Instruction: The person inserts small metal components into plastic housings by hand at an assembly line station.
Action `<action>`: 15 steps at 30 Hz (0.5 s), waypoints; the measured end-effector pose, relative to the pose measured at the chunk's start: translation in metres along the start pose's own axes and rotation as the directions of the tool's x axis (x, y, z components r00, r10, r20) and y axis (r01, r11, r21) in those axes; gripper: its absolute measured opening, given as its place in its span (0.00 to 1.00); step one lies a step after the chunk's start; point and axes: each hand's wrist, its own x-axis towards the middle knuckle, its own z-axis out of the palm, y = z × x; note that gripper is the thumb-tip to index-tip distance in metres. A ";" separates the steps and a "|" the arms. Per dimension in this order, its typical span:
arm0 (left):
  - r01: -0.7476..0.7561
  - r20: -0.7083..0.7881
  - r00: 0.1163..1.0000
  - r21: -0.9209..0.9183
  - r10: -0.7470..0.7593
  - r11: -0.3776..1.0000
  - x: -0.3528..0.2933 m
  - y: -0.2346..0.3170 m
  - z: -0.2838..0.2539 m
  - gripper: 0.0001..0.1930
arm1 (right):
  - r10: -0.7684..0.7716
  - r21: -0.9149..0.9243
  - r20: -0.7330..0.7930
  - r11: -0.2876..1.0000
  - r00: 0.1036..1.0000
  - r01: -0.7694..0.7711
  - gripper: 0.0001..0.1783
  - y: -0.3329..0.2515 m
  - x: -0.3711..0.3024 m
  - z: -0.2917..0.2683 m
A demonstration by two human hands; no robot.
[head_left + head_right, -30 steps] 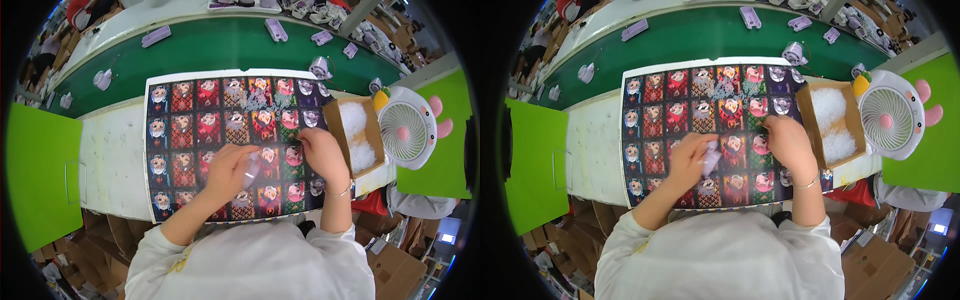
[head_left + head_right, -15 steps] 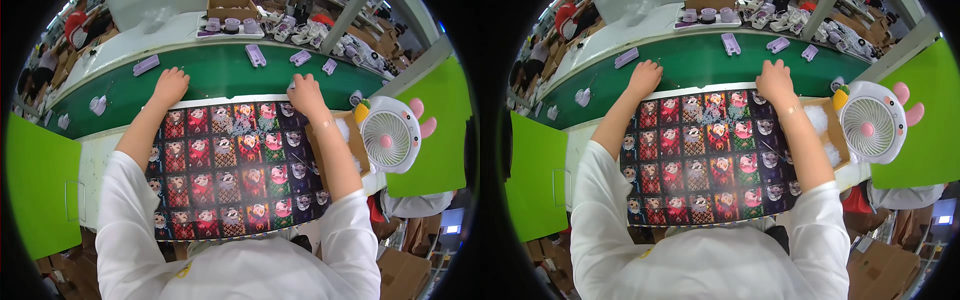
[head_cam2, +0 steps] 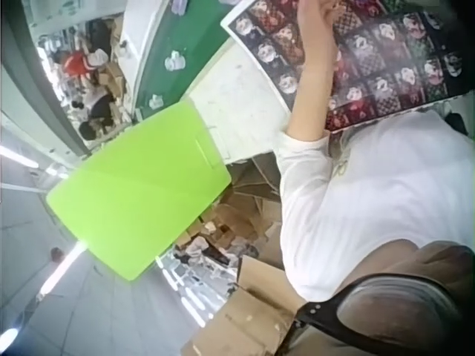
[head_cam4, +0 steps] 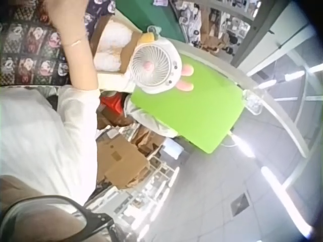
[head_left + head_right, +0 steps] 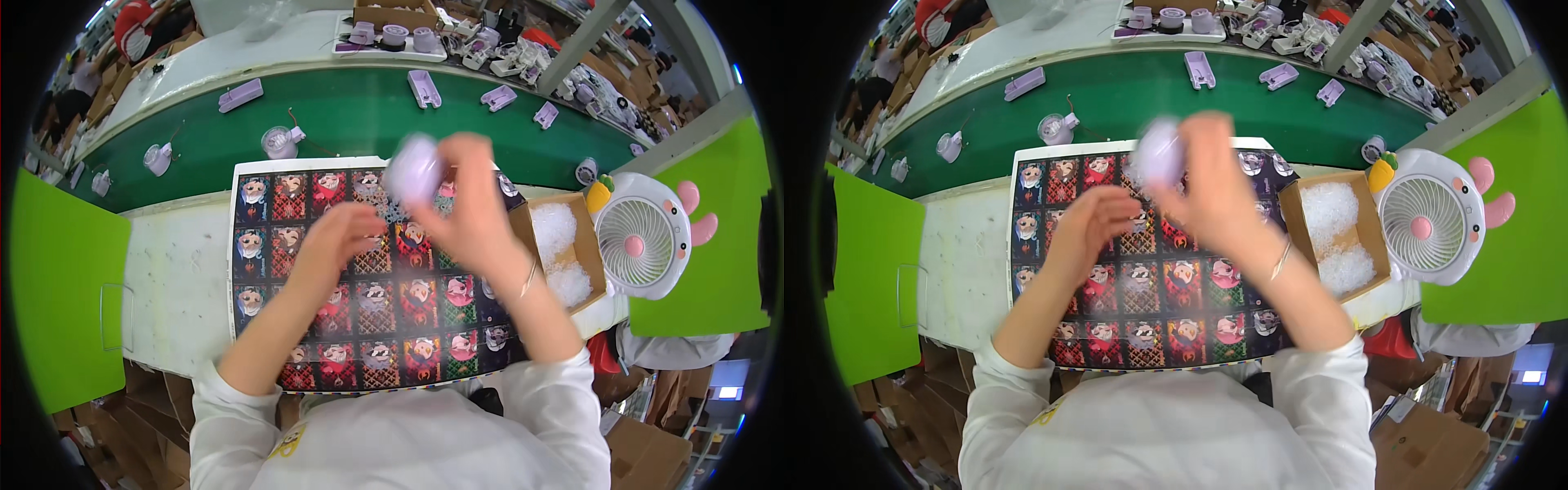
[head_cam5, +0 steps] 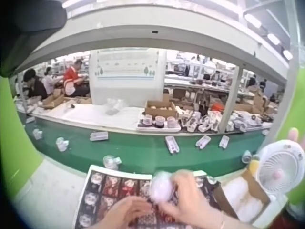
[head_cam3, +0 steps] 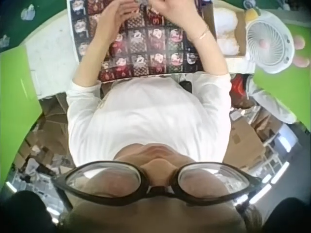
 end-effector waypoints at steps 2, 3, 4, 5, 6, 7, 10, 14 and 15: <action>0.094 -0.101 0.982 -0.459 -0.157 0.884 -0.017 0.003 0.036 0.22 | -0.091 0.121 0.223 0.990 0.971 0.065 0.31 -0.037 -0.038 0.005; 0.126 -0.054 0.984 -0.475 -0.172 0.871 -0.024 -0.002 0.037 0.23 | -0.232 0.163 0.213 0.966 0.949 0.200 0.30 -0.044 -0.057 0.007; 0.144 -0.029 0.983 -0.490 -0.181 0.860 -0.035 -0.011 0.029 0.23 | -0.213 0.377 0.285 0.921 0.935 0.095 0.26 -0.052 -0.066 0.004; 0.083 -0.014 0.994 -0.511 -0.106 0.855 -0.047 -0.031 0.014 0.22 | -0.210 0.562 0.360 0.827 0.909 -0.032 0.21 -0.052 -0.072 0.001; 0.063 -0.102 0.990 -0.295 -0.098 0.953 -0.057 -0.039 0.013 0.20 | -0.187 0.672 0.375 0.729 0.908 -0.127 0.13 -0.039 -0.073 -0.004; 0.062 -0.185 0.980 -0.060 -0.073 0.996 -0.066 -0.044 0.015 0.19 | 0.022 0.569 0.392 0.780 0.920 -0.261 0.10 -0.024 -0.079 -0.008; -0.194 -0.003 0.960 0.720 0.282 0.667 -0.076 -0.048 0.021 0.10 | 0.456 0.096 0.147 0.877 0.878 -0.471 0.07 0.017 -0.086 0.008; -0.348 0.246 0.880 0.917 0.407 0.196 -0.072 -0.036 0.041 0.10 | 0.407 -0.198 0.115 0.903 0.906 -0.381 0.07 0.044 -0.094 0.025; -0.372 0.281 0.859 0.917 0.427 0.145 -0.071 -0.031 0.045 0.11 | 0.409 -0.199 0.115 0.902 0.905 -0.382 0.07 0.046 -0.094 0.026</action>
